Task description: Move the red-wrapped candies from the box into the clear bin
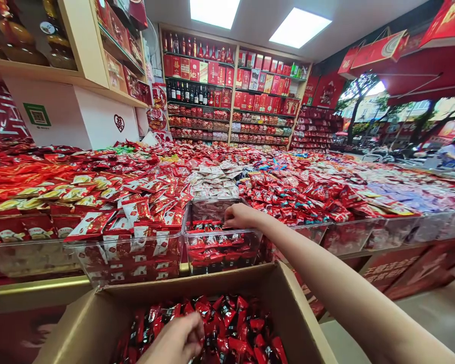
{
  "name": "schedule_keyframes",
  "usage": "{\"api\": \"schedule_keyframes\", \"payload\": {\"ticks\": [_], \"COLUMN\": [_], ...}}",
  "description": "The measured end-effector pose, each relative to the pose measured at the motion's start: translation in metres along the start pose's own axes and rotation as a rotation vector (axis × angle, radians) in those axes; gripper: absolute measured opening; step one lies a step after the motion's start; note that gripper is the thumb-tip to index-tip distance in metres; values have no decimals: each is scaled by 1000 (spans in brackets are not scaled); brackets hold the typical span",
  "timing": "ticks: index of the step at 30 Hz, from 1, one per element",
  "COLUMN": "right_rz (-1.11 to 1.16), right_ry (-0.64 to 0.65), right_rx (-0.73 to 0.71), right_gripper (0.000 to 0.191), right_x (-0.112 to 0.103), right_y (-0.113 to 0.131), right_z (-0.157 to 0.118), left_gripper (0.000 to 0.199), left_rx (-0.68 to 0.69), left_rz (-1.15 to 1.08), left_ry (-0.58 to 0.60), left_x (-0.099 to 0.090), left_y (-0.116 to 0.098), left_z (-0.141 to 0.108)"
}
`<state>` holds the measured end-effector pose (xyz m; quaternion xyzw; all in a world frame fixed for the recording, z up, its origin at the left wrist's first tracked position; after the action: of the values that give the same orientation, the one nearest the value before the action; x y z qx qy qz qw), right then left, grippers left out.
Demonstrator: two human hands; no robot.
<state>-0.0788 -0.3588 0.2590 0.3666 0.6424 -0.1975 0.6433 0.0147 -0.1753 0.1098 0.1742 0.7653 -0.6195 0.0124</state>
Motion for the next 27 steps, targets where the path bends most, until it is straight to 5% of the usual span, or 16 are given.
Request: {"api": "schedule_keyframes", "payload": {"ticks": [4,8,10,14,16,21,27], "right_rz": [12,258,546,1130,1242,1326,1624], "right_ry": [-196,-531,-481,16,97,-36,-83], "right_rx": [-35,-251,-278,-113,-114,-119,85], "right_gripper": [17,21,22,36,34,30,31], "right_x": [-32,-47,-15,107,136,136,151], "right_y": [18,64,77,94,100,92,74], "right_z": [-20,-84,-103,-101,-99,-98,-102], "left_gripper": [8,20,22,22,23,32,31], "left_rx": [129,183,185,187,171,165,87], "left_rz": [-30,-256,-329,-419,-437,-500,-421], "left_ry": [-148,-278,-316,-279,-267,-278,-50], "left_x": [-21,-42,-46,-36,-31,-26,3], "left_y": [-39,-42,-41,-41,-40,-40,-31], "left_z": [-4,-14,-18,-18,-17,-21,-8]}}
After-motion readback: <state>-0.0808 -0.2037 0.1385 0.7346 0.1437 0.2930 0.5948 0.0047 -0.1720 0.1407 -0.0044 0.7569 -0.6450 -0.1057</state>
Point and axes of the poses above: each hand's wrist, its own z-axis towards the middle knuckle, its own x-axis out of the palm, y = z × x, the point moved 10 cm from there along z, towards the middle knuckle, and after that the axes turned 8 degrees about y, right-handed, at the moved point
